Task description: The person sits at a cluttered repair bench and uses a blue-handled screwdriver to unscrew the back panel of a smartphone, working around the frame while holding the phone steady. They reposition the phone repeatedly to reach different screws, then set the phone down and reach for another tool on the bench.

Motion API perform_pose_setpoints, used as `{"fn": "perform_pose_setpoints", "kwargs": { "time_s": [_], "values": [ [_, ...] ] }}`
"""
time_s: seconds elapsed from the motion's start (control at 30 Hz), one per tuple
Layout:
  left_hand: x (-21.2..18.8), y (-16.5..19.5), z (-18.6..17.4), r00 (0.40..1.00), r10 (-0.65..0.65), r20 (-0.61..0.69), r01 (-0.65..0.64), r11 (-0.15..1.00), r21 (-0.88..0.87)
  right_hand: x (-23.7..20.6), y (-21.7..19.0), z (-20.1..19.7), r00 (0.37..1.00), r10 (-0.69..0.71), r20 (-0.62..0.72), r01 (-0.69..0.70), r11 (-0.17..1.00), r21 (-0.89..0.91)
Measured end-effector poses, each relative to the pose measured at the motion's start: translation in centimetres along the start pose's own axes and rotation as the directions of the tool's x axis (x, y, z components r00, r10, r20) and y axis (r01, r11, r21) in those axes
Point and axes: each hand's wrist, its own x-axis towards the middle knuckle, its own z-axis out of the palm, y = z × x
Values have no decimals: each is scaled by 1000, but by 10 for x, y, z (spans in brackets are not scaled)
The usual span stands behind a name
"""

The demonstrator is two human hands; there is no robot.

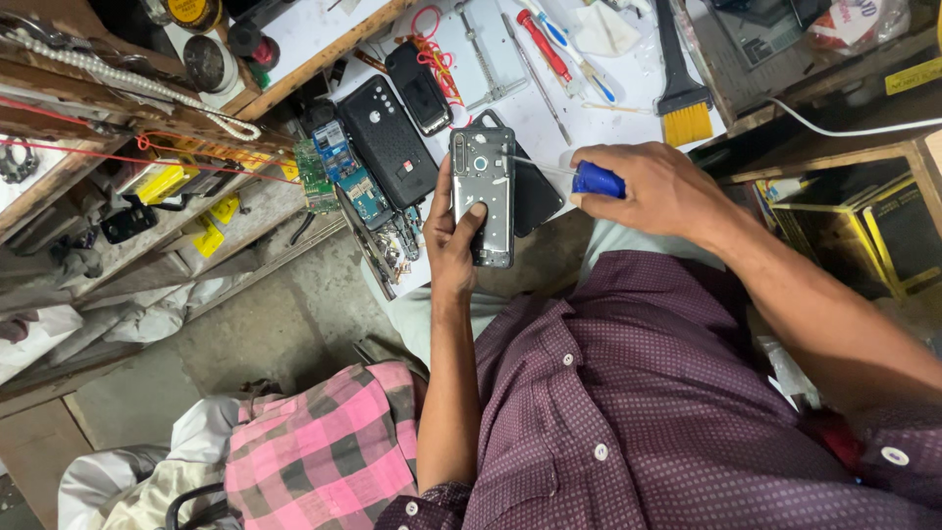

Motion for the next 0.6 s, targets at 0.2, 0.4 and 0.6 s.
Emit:
{"fn": "perform_pose_setpoints", "kwargs": {
  "time_s": [0.2,0.4,0.6],
  "values": [
    [-1,0,-1,1000,-2,-2,2,1000,11,1,-3,-6,994,-56,-98,57,998,13],
    [-2,-1,-2,1000,-12,8,12,1000,3,1,-3,-7,991,-70,-117,74,997,35],
    [-3,-1,-2,1000,-1,16,0,999,36,4,-1,-9,993,-6,-122,12,999,45]
  ]
}}
